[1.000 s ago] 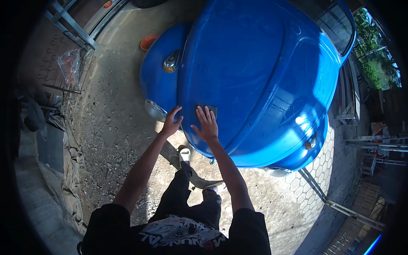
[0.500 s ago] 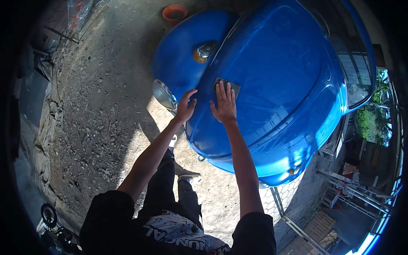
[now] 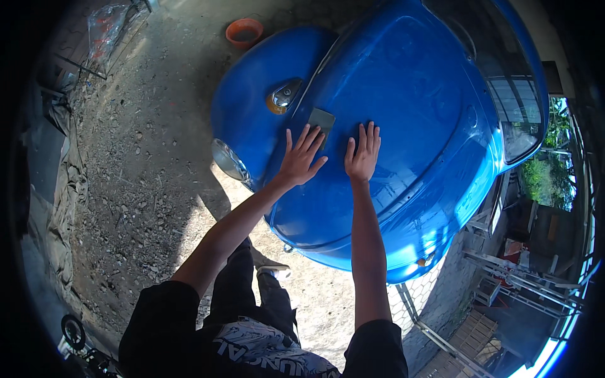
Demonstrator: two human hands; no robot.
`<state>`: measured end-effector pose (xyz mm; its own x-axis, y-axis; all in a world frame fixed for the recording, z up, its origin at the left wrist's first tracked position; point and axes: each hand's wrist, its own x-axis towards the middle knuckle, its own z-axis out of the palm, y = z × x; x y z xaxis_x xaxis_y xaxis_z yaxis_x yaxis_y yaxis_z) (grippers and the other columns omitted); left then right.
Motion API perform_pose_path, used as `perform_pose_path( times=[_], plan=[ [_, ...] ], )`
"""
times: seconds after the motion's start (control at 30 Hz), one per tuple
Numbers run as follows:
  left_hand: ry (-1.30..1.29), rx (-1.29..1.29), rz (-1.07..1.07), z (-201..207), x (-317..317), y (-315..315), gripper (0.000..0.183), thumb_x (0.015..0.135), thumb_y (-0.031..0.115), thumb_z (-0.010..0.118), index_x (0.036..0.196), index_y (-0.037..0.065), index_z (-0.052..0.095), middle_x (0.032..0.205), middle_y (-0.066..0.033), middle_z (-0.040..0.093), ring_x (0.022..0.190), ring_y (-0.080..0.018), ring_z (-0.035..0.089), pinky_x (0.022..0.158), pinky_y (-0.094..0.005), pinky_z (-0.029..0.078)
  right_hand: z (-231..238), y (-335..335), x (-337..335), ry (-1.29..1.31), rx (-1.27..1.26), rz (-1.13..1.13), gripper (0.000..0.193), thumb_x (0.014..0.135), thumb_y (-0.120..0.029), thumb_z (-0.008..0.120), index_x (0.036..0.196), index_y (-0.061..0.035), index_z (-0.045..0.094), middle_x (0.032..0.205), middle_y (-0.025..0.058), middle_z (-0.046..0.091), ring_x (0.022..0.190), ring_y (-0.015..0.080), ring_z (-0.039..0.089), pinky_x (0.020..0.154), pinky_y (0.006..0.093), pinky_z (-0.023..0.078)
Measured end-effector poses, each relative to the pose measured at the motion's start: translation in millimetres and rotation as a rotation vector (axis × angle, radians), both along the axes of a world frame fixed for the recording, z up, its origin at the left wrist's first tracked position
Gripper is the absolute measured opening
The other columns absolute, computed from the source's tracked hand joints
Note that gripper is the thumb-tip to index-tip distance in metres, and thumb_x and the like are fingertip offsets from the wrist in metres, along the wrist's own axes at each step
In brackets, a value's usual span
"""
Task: The person wets a piece of sandpaper in a bucket of water and sands the hood of a car by hand.
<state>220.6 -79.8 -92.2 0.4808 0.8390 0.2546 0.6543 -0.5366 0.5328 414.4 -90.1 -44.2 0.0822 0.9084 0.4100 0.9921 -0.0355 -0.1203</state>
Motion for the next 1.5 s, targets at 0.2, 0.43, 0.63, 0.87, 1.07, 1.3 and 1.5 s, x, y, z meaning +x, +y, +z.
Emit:
perform_pose_path(
  times=[0.2,0.43,0.63,0.87,1.07,1.3,1.5],
  plan=[
    [-0.195,-0.176,0.018,6,-10,8,0.052,0.098,0.041,0.05,0.139,0.009,0.046,0.149,-0.0096,0.037,0.144,-0.0265,0.025,0.116,-0.0605,0.009,2,2,-2,-0.015,0.013,-0.018,0.046,0.096,-0.028,0.05,0.136,-0.0046,0.05,0.147,0.0196,0.041,0.139,0.0409,0.033,0.112,0.0533,0.028],
    [0.023,0.035,-0.14,0,-5,26,0.073,0.099,0.049,0.042,0.151,0.002,0.022,0.158,-0.0151,0.019,0.147,-0.0299,0.016,0.12,-0.0482,0.012,3,11,-11,0.012,0.036,0.017,0.048,0.096,-0.029,0.048,0.137,-0.0032,0.048,0.148,0.0203,0.039,0.139,0.0415,0.031,0.113,0.0529,0.027],
    [0.11,-0.072,-0.094,-15,-9,21,0.088,0.098,0.059,0.034,0.15,-0.007,0.006,0.159,-0.0242,0.004,0.148,-0.0354,0.004,0.121,-0.0476,0.008,1,1,-4,-0.014,0.017,0.007,0.05,0.097,-0.031,0.046,0.137,-0.0015,0.048,0.149,0.0209,0.038,0.14,0.0414,0.03,0.113,0.0526,0.025],
    [-0.134,-0.151,-0.018,12,21,157,0.099,0.094,0.063,0.04,0.148,-0.013,0.006,0.156,-0.0317,0.003,0.147,-0.0388,0.003,0.121,-0.0455,0.009,6,12,-21,-0.05,-0.037,-0.021,0.05,0.097,-0.031,0.046,0.138,-0.0021,0.046,0.15,0.0216,0.036,0.141,0.0413,0.028,0.113,0.0536,0.025],
    [-0.17,-0.04,-0.197,-3,0,80,0.103,0.09,0.07,0.04,0.148,-0.012,0.012,0.157,-0.028,0.009,0.147,-0.0383,0.007,0.121,-0.0433,0.013,8,1,-5,-0.082,-0.035,-0.043,0.049,0.097,-0.029,0.046,0.137,-0.0027,0.047,0.149,0.0213,0.037,0.14,0.0418,0.03,0.112,0.0546,0.026],
    [-0.071,0.032,-0.425,-11,-8,94,0.094,0.093,0.068,0.034,0.152,-0.002,0.012,0.16,-0.0172,0.008,0.149,-0.0296,0.005,0.122,-0.0415,0.01,8,-3,-10,-0.086,-0.047,-0.085,0.048,0.097,-0.029,0.046,0.137,-0.0035,0.048,0.149,0.0204,0.037,0.14,0.0412,0.03,0.112,0.0543,0.026],
    [-0.178,-0.132,-0.149,24,47,181,0.095,0.095,0.067,0.033,0.15,-0.007,0.009,0.159,-0.0223,0.005,0.148,-0.0336,0.003,0.122,-0.0405,0.008,9,9,-22,-0.053,-0.027,-0.037,0.046,0.097,-0.026,0.046,0.136,-0.0027,0.049,0.148,0.0211,0.039,0.139,0.0416,0.032,0.112,0.054,0.026]
  ],
)
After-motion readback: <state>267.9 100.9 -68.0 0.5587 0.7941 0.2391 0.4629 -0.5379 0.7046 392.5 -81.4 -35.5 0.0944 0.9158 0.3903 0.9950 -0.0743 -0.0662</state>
